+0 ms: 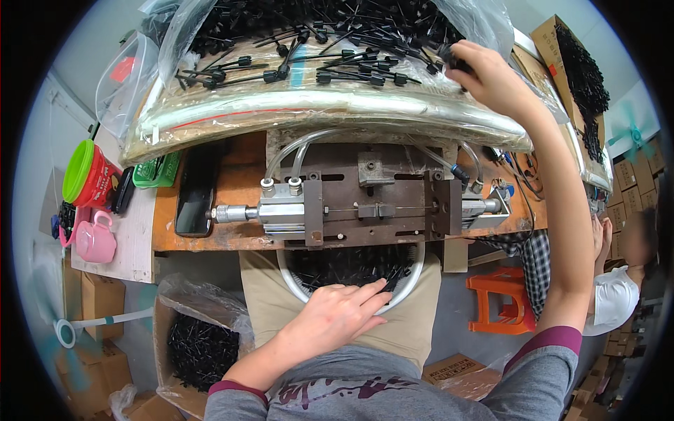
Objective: The recorder is using a specialized clamping fixture or press to assemble black plastic components.
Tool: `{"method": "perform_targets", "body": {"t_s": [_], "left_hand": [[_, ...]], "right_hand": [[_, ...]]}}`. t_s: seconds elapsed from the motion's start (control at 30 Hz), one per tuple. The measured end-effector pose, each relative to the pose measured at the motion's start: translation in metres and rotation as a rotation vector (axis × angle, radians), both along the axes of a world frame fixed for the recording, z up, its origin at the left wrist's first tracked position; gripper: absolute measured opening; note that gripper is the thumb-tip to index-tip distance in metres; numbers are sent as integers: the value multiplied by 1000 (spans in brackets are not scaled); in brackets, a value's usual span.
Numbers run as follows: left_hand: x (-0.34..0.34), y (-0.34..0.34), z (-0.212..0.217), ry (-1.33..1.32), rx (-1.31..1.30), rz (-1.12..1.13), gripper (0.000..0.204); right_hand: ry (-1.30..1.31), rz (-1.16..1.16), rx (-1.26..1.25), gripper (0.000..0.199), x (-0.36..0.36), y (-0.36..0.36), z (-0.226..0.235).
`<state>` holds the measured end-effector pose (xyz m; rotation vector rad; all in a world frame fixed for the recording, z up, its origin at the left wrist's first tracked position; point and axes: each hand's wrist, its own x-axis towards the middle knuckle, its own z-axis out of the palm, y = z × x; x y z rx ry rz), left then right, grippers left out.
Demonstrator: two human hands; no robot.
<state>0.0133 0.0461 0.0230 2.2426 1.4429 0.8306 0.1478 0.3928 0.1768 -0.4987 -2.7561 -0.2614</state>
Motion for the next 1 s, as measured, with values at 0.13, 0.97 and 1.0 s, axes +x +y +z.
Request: {"method": "perform_targets", "body": {"t_s": [0.13, 0.97, 1.0], "left_hand": [[-7, 13, 25, -68, 104, 75, 37], [-1, 21, 31, -484, 132, 330, 31], [1, 25, 26, -355, 176, 386, 29]], "right_hand": [[175, -154, -332, 19, 8, 3, 14], [902, -27, -1604, 23, 36, -164, -78], [912, -22, -1616, 23, 37, -166, -79]]}}
